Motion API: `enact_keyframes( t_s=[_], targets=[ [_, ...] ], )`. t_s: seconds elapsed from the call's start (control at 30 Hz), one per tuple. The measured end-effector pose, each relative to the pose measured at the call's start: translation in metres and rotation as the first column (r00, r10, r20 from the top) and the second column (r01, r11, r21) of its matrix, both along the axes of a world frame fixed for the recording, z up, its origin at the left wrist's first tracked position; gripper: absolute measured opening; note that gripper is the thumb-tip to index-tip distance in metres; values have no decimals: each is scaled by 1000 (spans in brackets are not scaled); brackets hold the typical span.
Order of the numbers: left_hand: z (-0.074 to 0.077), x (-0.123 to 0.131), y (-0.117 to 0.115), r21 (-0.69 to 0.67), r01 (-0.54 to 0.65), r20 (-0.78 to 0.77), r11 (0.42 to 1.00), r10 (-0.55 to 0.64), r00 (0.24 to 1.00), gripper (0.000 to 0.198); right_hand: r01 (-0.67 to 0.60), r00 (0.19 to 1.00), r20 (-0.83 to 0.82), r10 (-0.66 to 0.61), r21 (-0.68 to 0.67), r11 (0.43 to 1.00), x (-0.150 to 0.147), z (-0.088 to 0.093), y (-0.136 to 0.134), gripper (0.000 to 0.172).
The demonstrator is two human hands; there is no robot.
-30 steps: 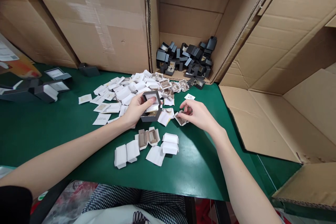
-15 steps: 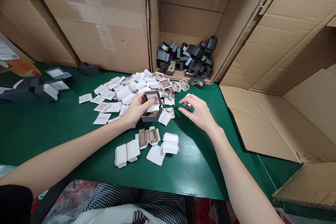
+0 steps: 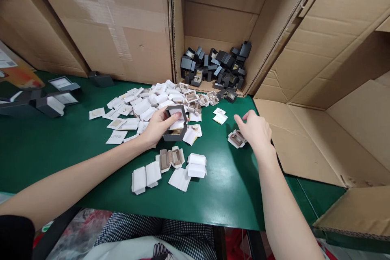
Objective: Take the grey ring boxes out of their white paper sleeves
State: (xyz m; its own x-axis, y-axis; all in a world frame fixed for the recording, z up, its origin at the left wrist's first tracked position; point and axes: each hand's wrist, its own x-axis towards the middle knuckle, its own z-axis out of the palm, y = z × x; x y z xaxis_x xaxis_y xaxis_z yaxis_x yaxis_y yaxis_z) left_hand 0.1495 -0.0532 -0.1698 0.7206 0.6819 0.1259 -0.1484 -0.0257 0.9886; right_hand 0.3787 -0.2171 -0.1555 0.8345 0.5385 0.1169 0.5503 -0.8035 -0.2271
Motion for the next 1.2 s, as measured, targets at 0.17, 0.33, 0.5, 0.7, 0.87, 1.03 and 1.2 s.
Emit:
enact_keyframes(
  t_s=[0.17, 0.33, 0.5, 0.7, 0.87, 1.03, 1.2],
  targets=[
    [1, 0, 0, -9, 12, 2, 1000, -12, 1000, 40, -96, 980, -192, 55, -216, 972, 0, 0, 0, 43],
    [2, 0, -1, -10, 6, 7, 1000, -6, 1000, 40, -246, 860, -456, 229, 23, 969, -6, -3, 4, 29],
    [2, 1, -1, -16, 14, 20, 1000, -14, 1000, 36, -238, 806, -416, 420, 423, 875, -5, -12, 9, 17],
    [1, 1, -2, -28, 13, 21, 1000, -12, 1000, 38, -357, 909, 60, 412, 619, 699, -9, -9, 12, 8],
    [3, 0, -3, -8, 1, -16, 1000, -1, 1000, 41, -369, 927, 74, 368, 348, 862, -15, -15, 15, 27],
    [2, 0, -2, -1, 15, -7, 1000, -15, 1000, 40, -419, 905, 56, 421, 274, 865, -20, -31, 25, 30],
    [2, 0, -1, 8, 20, -1, 1000, -20, 1000, 38, -367, 900, -69, 431, 417, 831, -27, -26, 27, 24]
  ],
)
